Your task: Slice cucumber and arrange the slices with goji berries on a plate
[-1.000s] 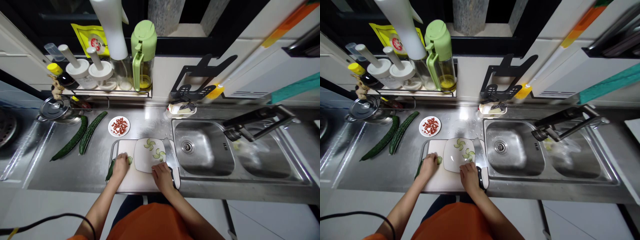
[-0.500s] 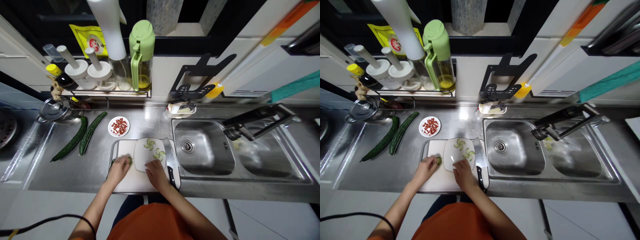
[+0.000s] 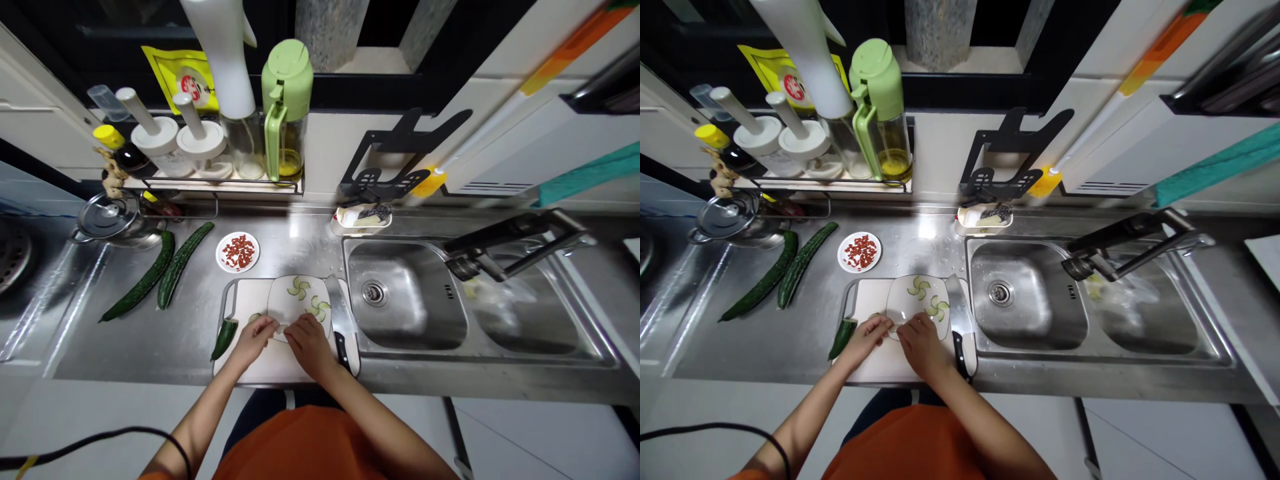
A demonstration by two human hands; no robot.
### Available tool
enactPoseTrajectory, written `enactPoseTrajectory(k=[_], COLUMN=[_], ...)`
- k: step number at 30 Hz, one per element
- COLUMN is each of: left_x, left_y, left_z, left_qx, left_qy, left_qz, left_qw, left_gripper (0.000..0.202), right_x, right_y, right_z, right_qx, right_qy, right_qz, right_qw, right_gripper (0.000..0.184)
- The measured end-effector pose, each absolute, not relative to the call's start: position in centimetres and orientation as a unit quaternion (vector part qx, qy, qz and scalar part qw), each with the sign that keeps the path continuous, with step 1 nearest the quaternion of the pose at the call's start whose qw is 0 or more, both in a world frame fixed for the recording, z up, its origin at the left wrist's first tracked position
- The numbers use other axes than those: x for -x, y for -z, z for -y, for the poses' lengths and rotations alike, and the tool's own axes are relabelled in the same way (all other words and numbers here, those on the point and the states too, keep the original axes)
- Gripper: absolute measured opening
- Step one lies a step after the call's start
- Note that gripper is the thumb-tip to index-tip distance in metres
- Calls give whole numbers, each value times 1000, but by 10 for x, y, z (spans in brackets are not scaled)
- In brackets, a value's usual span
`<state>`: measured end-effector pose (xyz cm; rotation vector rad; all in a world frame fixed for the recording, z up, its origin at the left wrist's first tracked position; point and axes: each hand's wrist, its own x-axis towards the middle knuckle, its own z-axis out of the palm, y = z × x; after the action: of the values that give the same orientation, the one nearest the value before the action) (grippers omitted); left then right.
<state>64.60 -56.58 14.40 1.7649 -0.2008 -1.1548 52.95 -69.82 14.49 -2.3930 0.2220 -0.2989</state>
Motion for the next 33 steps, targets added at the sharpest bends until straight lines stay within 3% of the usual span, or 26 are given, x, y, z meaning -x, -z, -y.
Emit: enactPoseTrajectory(k=[5, 16, 24, 33], left_x=[-640, -643, -651, -652], left_y=[-131, -116, -111, -100], left_z=[572, 585, 602, 619], left_qx=[-566, -575, -725, -773], left_qy=[660, 620, 475, 372], left_qz=[-94, -89, 121, 386], left_qw=[484, 526, 483, 340], left_gripper=[50, 49, 29, 19], right_x=[-515, -497, -495, -500], right_y=[-155, -140, -121, -106], right_z=[698, 699, 695, 691], right_qx=[933, 878, 781, 829], right_qy=[109, 114, 75, 29], right_qz=[-59, -172, -352, -337], right_qw=[337, 432, 510, 445], right_gripper=[19, 18, 16, 20])
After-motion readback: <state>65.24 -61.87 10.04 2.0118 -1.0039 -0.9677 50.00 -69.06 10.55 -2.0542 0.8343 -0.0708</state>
